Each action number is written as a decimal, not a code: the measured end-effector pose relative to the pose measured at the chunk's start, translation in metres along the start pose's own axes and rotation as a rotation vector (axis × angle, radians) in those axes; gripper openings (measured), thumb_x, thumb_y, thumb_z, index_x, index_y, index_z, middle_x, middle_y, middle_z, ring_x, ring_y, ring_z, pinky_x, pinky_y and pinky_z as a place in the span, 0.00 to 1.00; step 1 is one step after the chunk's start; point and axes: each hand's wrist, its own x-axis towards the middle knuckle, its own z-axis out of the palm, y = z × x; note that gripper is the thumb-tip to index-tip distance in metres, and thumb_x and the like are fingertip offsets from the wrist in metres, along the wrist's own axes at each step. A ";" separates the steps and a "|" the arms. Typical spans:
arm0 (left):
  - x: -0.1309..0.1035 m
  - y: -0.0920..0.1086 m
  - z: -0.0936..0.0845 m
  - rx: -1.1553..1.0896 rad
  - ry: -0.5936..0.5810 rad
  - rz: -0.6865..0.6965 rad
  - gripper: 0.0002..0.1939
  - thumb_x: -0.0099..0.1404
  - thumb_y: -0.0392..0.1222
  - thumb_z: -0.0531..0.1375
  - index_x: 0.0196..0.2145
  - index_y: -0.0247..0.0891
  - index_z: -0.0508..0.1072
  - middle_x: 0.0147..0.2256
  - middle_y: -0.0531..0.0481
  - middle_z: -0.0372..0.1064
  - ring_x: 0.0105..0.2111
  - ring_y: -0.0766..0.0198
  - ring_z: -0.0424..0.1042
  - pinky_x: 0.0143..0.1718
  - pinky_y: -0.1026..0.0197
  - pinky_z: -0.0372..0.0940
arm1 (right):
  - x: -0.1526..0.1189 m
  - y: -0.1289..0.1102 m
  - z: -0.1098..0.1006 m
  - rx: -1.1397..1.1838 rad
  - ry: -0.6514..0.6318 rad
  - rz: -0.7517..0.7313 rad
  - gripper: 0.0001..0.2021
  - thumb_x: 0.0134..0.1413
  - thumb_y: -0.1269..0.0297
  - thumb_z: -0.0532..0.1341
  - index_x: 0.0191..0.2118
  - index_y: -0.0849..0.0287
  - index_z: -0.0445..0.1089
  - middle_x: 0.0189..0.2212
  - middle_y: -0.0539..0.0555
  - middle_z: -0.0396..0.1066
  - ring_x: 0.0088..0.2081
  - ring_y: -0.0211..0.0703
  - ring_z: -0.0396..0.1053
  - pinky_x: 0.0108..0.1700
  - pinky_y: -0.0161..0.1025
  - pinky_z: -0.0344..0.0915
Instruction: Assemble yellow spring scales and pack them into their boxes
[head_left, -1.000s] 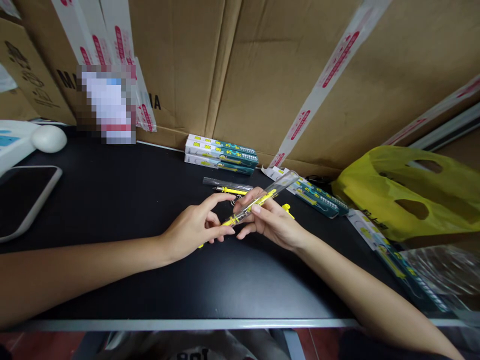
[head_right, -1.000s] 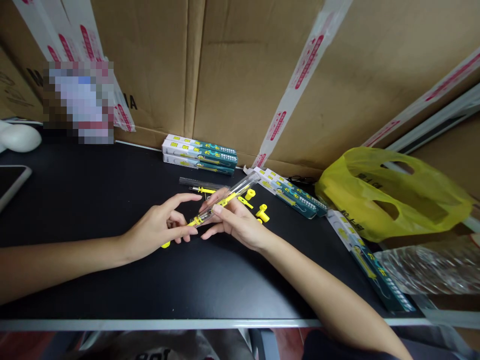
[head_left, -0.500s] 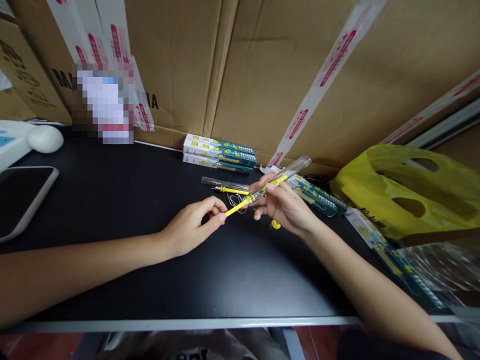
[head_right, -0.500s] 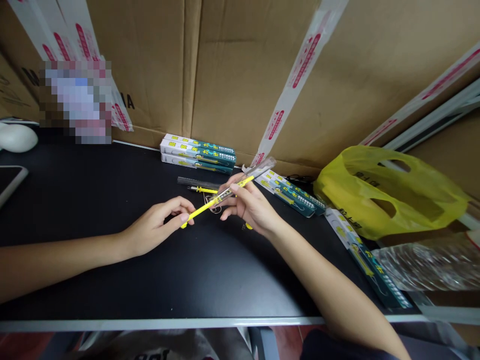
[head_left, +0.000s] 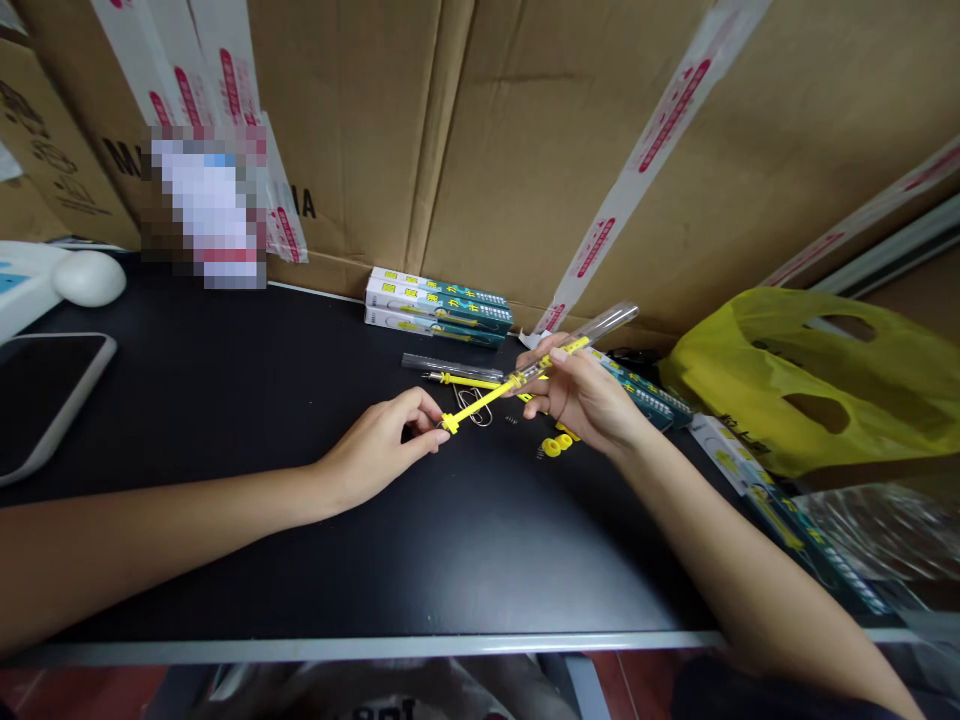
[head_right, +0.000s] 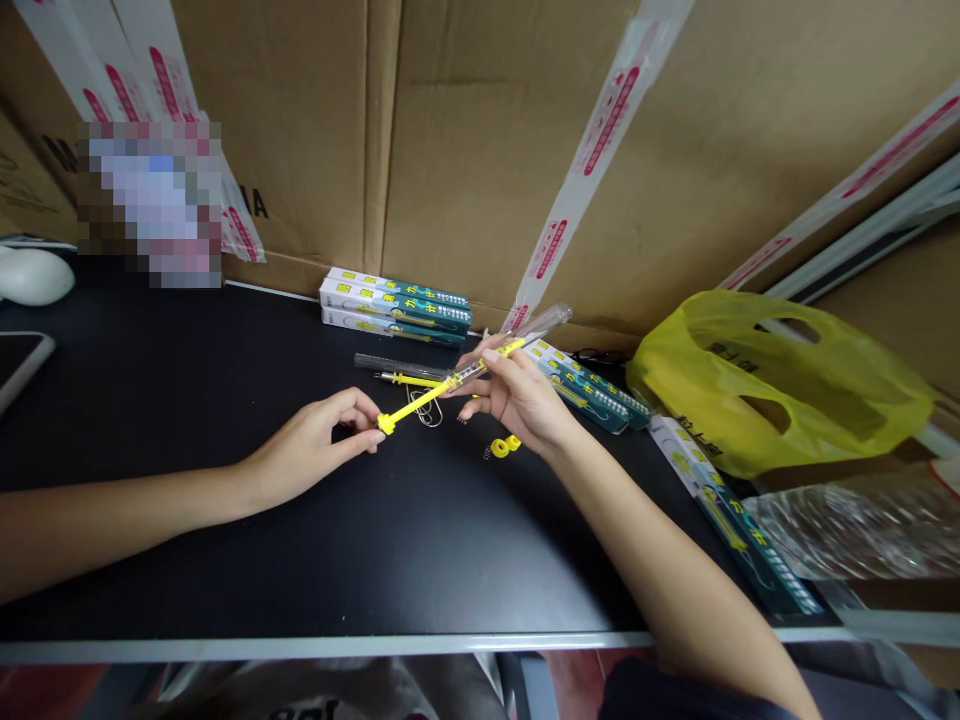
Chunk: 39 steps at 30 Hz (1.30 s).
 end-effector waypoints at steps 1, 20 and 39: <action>0.000 0.001 0.000 -0.010 0.000 -0.003 0.05 0.63 0.41 0.59 0.36 0.38 0.68 0.30 0.55 0.72 0.34 0.65 0.72 0.40 0.62 0.62 | 0.000 0.000 0.000 0.001 0.000 0.001 0.10 0.54 0.59 0.63 0.36 0.56 0.61 0.34 0.47 0.71 0.33 0.43 0.77 0.24 0.34 0.74; 0.000 0.003 0.007 -0.545 -0.280 -0.223 0.15 0.65 0.50 0.55 0.39 0.34 0.70 0.26 0.54 0.64 0.26 0.69 0.66 0.20 0.68 0.64 | -0.010 0.003 0.015 -0.047 -0.047 0.036 0.11 0.53 0.60 0.64 0.39 0.56 0.62 0.37 0.51 0.71 0.35 0.40 0.75 0.31 0.38 0.76; 0.003 -0.002 0.007 -0.692 -0.434 -0.251 0.17 0.67 0.53 0.53 0.31 0.36 0.64 0.22 0.59 0.52 0.19 0.74 0.54 0.17 0.70 0.52 | -0.013 0.011 0.017 -0.255 -0.050 -0.029 0.10 0.53 0.60 0.65 0.40 0.57 0.69 0.27 0.47 0.66 0.27 0.34 0.66 0.33 0.36 0.70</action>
